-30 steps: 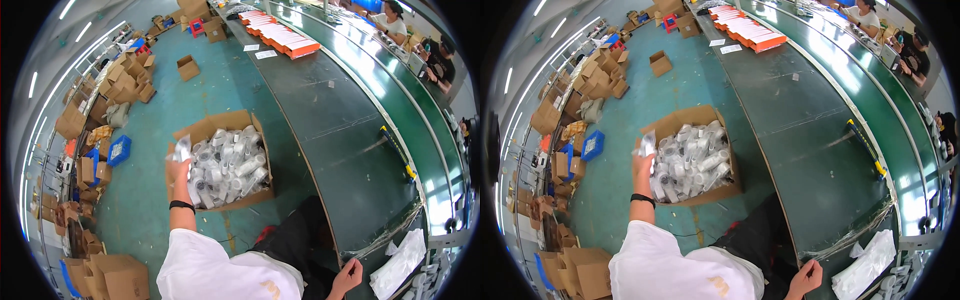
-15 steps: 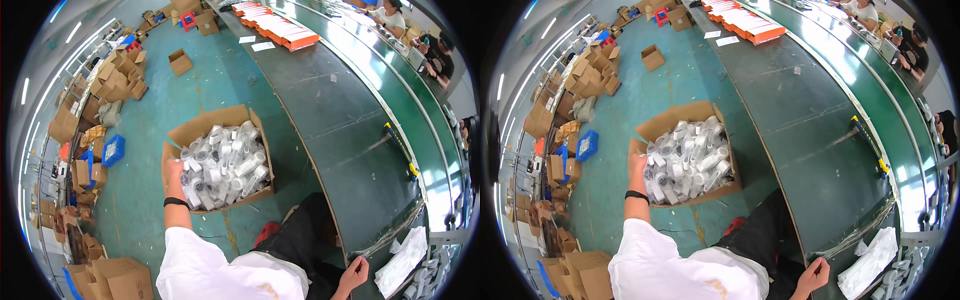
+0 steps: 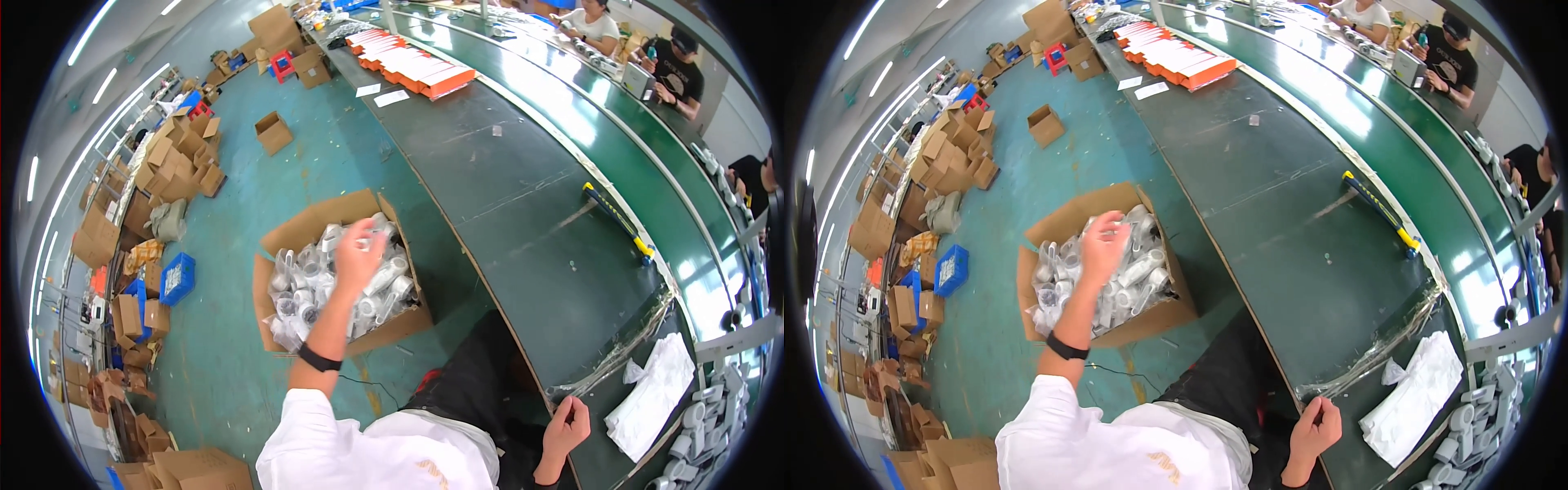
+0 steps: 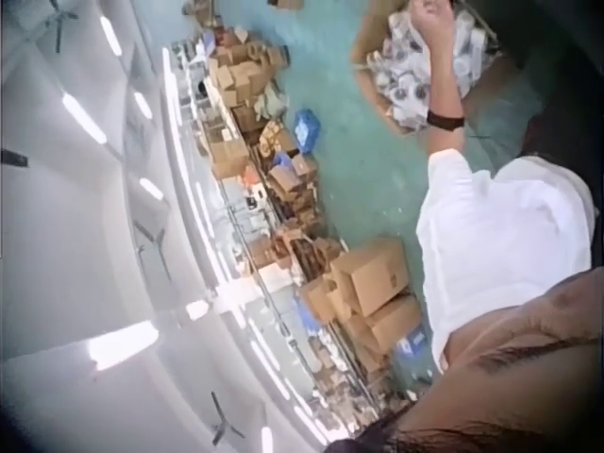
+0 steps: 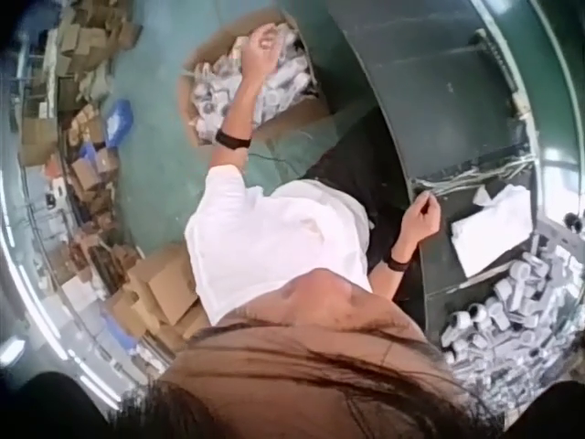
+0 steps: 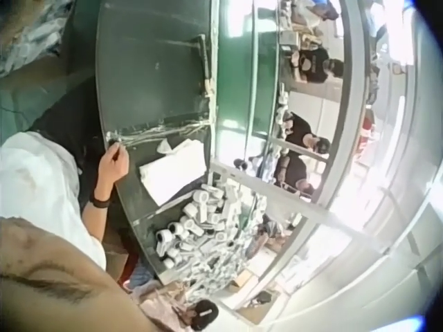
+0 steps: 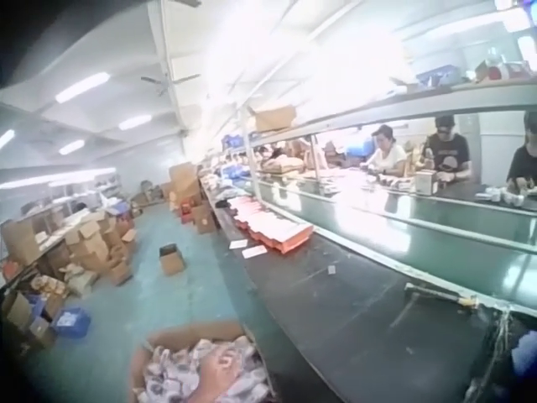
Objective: The person bags handheld fans by hand, places them into a cardboard box, and then moves the full box across the floor. After retrieving an empty box, they return to the workstation to bag more fans and place them into the new box.
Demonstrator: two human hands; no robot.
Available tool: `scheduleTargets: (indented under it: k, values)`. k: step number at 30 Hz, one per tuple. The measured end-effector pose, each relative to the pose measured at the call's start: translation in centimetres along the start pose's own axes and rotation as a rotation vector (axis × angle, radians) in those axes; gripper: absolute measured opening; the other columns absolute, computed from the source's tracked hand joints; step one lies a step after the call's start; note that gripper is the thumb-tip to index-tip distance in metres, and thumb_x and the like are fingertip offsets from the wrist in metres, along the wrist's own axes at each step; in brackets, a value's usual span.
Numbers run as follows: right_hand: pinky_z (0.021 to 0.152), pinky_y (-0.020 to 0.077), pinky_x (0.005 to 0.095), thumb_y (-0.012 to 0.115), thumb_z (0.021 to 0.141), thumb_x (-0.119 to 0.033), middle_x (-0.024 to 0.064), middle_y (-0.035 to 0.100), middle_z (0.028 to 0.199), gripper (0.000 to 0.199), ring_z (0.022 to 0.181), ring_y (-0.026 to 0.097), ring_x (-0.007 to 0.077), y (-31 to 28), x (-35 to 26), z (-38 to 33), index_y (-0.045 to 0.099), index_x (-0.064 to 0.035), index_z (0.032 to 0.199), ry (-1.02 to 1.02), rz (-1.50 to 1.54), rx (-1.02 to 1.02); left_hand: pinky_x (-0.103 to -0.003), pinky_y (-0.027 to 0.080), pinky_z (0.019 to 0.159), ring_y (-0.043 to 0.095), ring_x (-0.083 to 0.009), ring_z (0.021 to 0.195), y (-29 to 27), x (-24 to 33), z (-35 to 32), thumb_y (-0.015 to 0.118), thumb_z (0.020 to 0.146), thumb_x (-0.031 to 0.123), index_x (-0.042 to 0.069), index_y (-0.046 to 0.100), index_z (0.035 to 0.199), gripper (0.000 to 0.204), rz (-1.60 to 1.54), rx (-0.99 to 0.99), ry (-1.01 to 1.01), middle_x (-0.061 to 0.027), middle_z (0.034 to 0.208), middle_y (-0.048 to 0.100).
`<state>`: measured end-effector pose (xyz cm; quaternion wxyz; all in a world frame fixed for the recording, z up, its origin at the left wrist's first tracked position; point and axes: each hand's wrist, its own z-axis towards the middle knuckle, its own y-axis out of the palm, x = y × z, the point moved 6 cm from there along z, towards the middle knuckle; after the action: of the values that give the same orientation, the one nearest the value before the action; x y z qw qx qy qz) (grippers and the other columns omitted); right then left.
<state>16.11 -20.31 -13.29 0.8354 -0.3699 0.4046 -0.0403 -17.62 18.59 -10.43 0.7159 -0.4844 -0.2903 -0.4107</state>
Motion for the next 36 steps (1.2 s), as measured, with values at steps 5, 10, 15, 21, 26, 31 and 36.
scheduleTargets:
  k: [5, 10, 15, 21, 26, 31, 36]
  values:
    - [0.052, 0.0409, 0.0321, 0.064, 0.089, -0.006, 0.0087, 0.057, 0.067, 0.008, 0.057, 0.053, 0.0207, -0.1, -0.3, 0.2, 0.063, -0.0001, 0.084, 0.015, 0.092, 0.047, -0.036, 0.052, 0.084, 0.065, -0.0275, 0.098, 12.1, 13.7, -6.7, 0.074, 0.081, 0.016, 0.005, 0.064, 0.111, 0.034, -0.208, -0.223, 0.508, -0.0115, 0.108, 0.067]
    - [0.053, 0.0431, 0.0309, 0.064, 0.089, -0.007, 0.0091, 0.059, 0.068, 0.008, 0.056, 0.054, 0.0197, -0.1, -0.6, 0.3, 0.063, 0.0001, 0.085, 0.004, 0.156, 0.051, -0.042, 0.045, 0.093, 0.059, -0.0320, 0.105, 21.8, 15.9, -11.9, 0.073, 0.081, 0.025, 0.004, 0.062, 0.113, 0.040, -0.346, -0.489, 0.416, -0.0144, 0.110, 0.063]
    - [0.053, 0.0434, 0.0289, 0.065, 0.089, -0.008, 0.0084, 0.060, 0.069, 0.008, 0.056, 0.054, 0.0171, -0.4, -0.5, 0.2, 0.064, 0.0002, 0.086, 0.024, 0.181, 0.057, -0.041, 0.040, 0.095, 0.055, -0.0263, 0.109, 23.2, 16.3, -14.2, 0.072, 0.079, 0.028, 0.007, 0.065, 0.103, 0.033, 0.012, -0.395, 0.645, -0.0075, 0.106, 0.063]
    - [0.051, 0.0417, 0.0281, 0.066, 0.089, -0.008, 0.0069, 0.059, 0.067, 0.009, 0.054, 0.053, 0.0157, -0.3, -0.5, 0.5, 0.064, -0.0001, 0.086, 0.019, 0.170, 0.089, -0.041, 0.039, 0.095, 0.055, -0.0242, 0.110, 23.5, 16.2, -13.7, 0.072, 0.079, 0.027, 0.007, 0.067, 0.092, 0.025, 0.019, -0.368, 0.619, -0.0043, 0.105, 0.063]
    - [0.056, 0.0437, 0.0254, 0.065, 0.091, -0.010, 0.0057, 0.061, 0.071, 0.012, 0.060, 0.053, 0.0111, -0.1, 0.2, 0.2, 0.065, 0.0016, 0.089, 0.074, 0.146, 0.038, -0.042, 0.039, 0.096, 0.054, -0.0250, 0.110, 23.5, 16.2, -13.9, 0.071, 0.078, 0.026, 0.006, 0.067, 0.093, 0.025, 0.010, -0.382, 0.619, -0.0059, 0.106, 0.063]
    - [0.052, 0.0398, 0.0269, 0.067, 0.087, -0.008, 0.0065, 0.058, 0.070, 0.009, 0.056, 0.051, 0.0137, -0.1, 0.1, 0.1, 0.064, 0.0004, 0.086, 0.088, 0.172, -0.027, -0.044, 0.040, 0.097, 0.052, -0.0289, 0.112, 22.9, 16.9, -14.3, 0.072, 0.077, 0.023, 0.004, 0.066, 0.093, 0.026, 0.079, -0.445, 0.638, -0.0098, 0.113, 0.058]
    - [0.046, 0.0331, 0.0322, 0.067, 0.085, -0.005, 0.0065, 0.052, 0.064, 0.006, 0.050, 0.046, 0.0201, -0.1, 0.2, 0.0, 0.063, -0.0010, 0.084, 0.014, 0.087, -0.121, -0.046, 0.039, 0.098, 0.050, -0.0319, 0.115, 23.0, 17.1, -13.8, 0.073, 0.077, 0.023, 0.005, 0.066, 0.095, 0.026, 0.084, -0.481, 0.595, -0.0102, 0.114, 0.057]
